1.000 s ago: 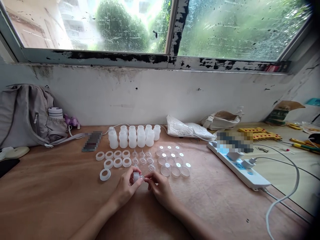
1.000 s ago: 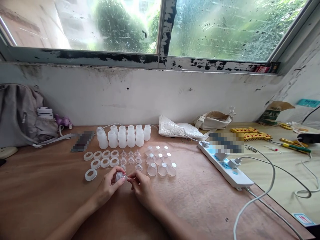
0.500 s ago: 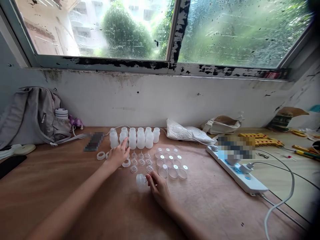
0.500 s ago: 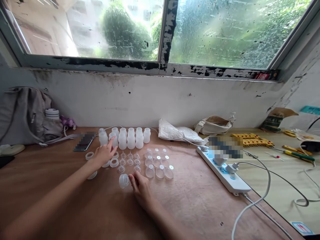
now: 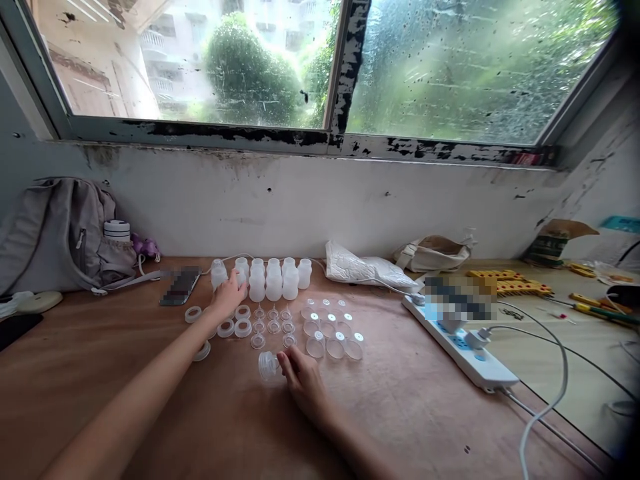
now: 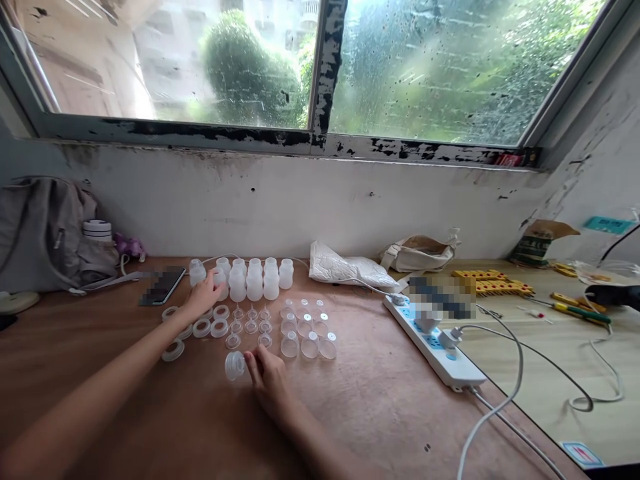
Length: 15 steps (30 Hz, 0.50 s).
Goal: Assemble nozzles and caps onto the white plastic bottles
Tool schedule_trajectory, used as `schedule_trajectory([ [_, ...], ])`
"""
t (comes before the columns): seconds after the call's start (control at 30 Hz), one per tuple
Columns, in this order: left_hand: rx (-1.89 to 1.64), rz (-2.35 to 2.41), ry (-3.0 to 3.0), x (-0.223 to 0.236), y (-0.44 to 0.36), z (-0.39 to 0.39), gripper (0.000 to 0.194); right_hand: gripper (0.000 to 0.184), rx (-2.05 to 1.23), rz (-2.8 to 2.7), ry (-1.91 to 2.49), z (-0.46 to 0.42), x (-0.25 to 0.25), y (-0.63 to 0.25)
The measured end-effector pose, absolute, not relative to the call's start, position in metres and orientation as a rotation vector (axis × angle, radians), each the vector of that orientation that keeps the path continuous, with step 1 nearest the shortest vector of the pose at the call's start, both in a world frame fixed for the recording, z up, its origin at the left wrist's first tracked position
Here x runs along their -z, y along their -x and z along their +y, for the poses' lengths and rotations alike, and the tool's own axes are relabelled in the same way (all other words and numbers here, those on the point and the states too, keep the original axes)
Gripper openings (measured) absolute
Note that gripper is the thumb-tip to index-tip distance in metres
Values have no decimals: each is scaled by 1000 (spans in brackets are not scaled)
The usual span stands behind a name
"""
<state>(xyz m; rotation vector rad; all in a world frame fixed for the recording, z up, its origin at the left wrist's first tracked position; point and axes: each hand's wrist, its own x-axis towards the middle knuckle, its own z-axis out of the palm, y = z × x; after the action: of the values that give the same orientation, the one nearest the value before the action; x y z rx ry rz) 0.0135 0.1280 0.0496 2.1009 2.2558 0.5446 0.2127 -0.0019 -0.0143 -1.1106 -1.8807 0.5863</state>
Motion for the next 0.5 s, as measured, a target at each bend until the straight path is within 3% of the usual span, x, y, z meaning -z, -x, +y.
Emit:
schedule_trajectory([
  [0.13,-598,2280,-2146,-54,-11,124,28,26,-581,-1881,1103,-3,13,-213],
  [0.37,-794,2317,-2225,-84,-9,95,29,25,-563,-1869,1104,-3,11,-212],
  [0.5,-1279,2099,-2434,-95,-10,59,24,24,-548,-1863,1103,-5,9,-212],
])
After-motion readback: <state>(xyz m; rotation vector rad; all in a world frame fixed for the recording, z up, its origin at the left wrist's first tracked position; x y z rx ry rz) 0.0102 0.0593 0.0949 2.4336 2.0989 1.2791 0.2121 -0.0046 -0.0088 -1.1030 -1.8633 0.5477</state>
